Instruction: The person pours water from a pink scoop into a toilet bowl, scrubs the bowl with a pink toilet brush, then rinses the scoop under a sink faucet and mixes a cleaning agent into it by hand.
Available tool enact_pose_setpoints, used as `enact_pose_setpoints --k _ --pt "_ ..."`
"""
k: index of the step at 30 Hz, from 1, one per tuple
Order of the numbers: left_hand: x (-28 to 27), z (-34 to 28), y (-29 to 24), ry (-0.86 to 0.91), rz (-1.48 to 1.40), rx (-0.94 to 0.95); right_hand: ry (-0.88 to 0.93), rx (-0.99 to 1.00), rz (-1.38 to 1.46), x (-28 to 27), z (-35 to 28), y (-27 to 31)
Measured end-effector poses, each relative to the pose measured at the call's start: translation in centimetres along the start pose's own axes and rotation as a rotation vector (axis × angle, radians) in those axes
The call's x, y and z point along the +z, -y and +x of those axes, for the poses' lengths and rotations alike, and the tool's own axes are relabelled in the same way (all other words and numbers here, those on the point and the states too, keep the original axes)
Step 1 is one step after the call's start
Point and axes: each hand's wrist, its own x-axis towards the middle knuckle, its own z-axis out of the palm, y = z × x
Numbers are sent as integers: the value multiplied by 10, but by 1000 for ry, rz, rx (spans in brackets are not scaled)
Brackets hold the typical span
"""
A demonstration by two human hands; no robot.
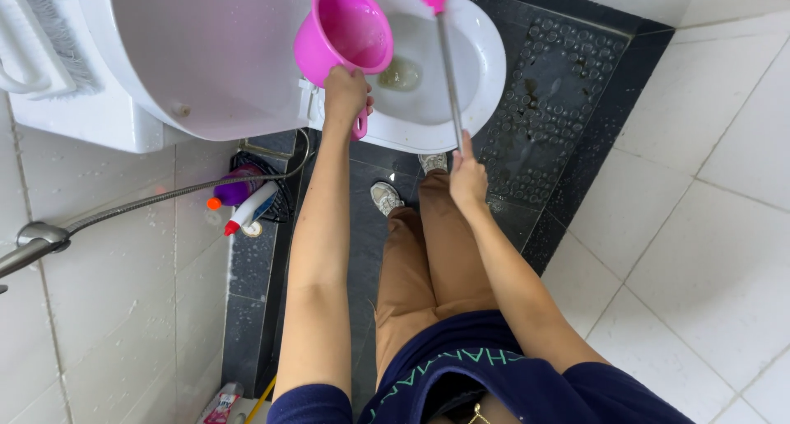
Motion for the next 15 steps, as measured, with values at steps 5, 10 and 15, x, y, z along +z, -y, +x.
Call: enact_pose_setpoints --k 5,10,15 --pt "4 -3 -14 6 -23 6 171 26 -102 -25 13 11" --pt "9 -5 -29 12 84 14 -19 43 -79 -26 7 -39" --pt "31 4 -38 35 193 79 140 52 -167 -56 -4 0"
